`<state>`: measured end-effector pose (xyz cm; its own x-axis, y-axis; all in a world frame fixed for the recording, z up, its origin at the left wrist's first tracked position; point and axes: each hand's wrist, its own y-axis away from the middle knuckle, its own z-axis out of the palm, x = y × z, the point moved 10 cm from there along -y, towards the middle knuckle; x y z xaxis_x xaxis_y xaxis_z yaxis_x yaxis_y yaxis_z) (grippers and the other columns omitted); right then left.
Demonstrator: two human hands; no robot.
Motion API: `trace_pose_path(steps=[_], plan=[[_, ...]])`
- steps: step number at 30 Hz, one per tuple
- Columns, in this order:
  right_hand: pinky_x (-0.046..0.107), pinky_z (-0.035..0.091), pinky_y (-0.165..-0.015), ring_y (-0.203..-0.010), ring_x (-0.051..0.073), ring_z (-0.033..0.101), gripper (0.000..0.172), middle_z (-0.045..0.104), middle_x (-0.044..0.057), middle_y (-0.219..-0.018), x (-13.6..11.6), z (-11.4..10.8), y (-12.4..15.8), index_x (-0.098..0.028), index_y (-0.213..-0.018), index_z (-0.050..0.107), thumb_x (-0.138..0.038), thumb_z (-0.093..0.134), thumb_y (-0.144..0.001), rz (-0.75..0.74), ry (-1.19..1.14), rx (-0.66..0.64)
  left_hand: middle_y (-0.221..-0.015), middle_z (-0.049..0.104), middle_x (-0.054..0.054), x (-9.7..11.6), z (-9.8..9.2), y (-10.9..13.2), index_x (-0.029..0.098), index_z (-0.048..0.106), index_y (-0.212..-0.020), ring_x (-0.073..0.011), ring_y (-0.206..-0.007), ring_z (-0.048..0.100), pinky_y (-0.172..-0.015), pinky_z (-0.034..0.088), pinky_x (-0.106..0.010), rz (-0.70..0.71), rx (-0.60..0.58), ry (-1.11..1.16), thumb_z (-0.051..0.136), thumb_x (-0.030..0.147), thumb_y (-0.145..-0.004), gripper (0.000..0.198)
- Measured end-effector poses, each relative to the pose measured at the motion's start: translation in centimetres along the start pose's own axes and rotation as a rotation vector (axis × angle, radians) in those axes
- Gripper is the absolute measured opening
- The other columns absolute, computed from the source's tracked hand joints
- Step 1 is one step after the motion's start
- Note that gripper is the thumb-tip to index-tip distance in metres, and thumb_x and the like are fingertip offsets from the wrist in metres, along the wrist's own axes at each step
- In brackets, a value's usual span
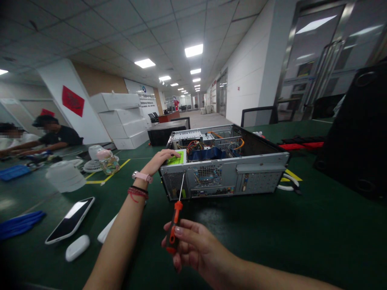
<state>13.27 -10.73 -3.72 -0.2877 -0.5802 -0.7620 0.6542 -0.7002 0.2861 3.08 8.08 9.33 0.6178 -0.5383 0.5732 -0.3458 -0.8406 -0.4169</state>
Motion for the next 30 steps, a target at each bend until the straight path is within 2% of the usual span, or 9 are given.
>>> trace_pose_path(steps=[8, 17, 30], plan=[[0.018, 0.041, -0.051, -0.050, 0.004, 0.050, 0.034, 0.057, -0.003, -0.073, 0.19, -0.18, -0.01, -0.017, -0.089, 0.053, -0.040, 0.070, -0.071, -0.020, 0.007, -0.024, -0.111, 0.065, -0.003, -0.03, 0.05, -0.05, 0.017, 0.069, -0.092, -0.0211, -0.111, 0.050, -0.103, 0.032, -0.032, 0.015, -0.006, 0.005, 0.034, 0.028, -0.082, 0.038], [0.018, 0.035, -0.047, -0.046, 0.002, 0.046, 0.037, 0.053, -0.005, -0.072, 0.42, -0.18, -0.39, -0.018, -0.087, 0.050, -0.041, 0.072, -0.068, -0.031, -0.043, -0.040, -0.111, 0.065, -0.002, -0.37, 0.13, -0.19, 0.018, 0.069, -0.093, -0.0206, -0.111, 0.049, -0.102, 0.032, -0.033, 0.011, -0.006, -0.013, 0.033, 0.027, -0.082, 0.039], [0.017, 0.027, -0.043, -0.040, 0.001, 0.040, 0.038, 0.057, -0.004, -0.072, 0.59, -0.39, -0.32, -0.020, -0.086, 0.044, -0.043, 0.069, -0.070, 0.000, 0.050, -0.011, -0.112, 0.065, -0.002, -0.25, 0.02, -0.13, 0.017, 0.070, -0.092, -0.0210, -0.111, 0.050, -0.103, 0.032, -0.033, 0.012, 0.002, -0.011, 0.034, 0.027, -0.082, 0.039]])
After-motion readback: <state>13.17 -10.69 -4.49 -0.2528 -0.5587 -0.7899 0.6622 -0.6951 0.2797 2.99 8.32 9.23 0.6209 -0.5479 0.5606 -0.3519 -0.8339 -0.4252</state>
